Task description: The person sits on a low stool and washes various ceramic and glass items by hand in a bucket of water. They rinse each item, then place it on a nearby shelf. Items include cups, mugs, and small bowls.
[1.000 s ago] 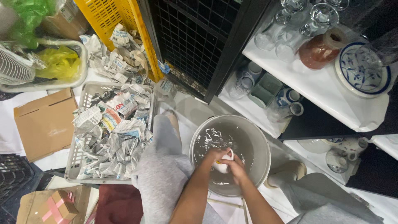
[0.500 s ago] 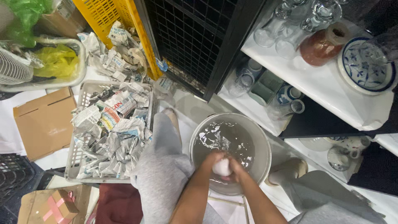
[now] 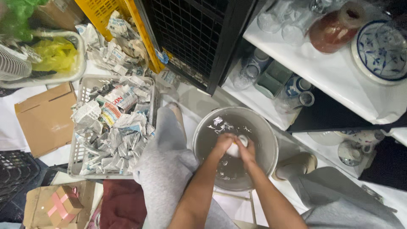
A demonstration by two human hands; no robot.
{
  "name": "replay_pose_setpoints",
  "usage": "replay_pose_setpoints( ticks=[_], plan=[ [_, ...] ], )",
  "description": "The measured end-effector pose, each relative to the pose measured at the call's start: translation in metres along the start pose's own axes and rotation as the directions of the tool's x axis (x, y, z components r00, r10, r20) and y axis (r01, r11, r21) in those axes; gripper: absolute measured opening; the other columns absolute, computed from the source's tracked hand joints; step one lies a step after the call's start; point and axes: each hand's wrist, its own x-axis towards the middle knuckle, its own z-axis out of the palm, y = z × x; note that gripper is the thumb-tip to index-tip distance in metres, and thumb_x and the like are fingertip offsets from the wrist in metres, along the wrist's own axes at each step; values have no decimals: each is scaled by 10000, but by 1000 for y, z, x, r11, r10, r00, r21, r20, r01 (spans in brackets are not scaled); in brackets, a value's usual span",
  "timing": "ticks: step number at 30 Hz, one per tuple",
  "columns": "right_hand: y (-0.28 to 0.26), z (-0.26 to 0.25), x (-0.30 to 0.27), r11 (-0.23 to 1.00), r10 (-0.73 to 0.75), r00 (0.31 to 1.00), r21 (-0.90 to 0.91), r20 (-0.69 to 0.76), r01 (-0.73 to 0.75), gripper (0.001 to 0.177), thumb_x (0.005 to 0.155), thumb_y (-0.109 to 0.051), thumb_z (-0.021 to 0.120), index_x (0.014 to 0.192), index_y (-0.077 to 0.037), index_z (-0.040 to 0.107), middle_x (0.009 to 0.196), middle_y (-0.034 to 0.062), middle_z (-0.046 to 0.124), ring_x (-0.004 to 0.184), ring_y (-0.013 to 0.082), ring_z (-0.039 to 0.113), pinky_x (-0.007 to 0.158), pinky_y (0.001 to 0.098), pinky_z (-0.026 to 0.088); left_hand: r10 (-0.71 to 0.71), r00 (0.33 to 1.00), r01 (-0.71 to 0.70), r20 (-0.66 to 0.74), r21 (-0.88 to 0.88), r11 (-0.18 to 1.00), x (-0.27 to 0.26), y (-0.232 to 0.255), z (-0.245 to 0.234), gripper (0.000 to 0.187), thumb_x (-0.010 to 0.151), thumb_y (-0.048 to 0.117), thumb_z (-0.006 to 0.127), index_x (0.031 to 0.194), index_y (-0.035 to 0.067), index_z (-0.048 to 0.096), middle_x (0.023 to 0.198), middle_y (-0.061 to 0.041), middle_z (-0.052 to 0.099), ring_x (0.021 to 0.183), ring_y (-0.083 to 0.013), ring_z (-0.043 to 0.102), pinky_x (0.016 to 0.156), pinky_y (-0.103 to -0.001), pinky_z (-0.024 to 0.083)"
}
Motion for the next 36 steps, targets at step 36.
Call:
replay_pose_setpoints(
  ticks=[36],
  plan=[
    [36, 25, -4, 962, -9, 992, -269, 126, 43, 788, 702, -300, 838, 1401, -94, 538, 1283, 194, 691, 1210, 361, 667, 1051, 451, 528, -279, 949, 302, -147, 175, 937, 0, -25, -12, 280, 792, 78, 645, 1044, -1, 736, 994, -205, 739, 935, -317, 748, 805, -428, 583]
  ],
)
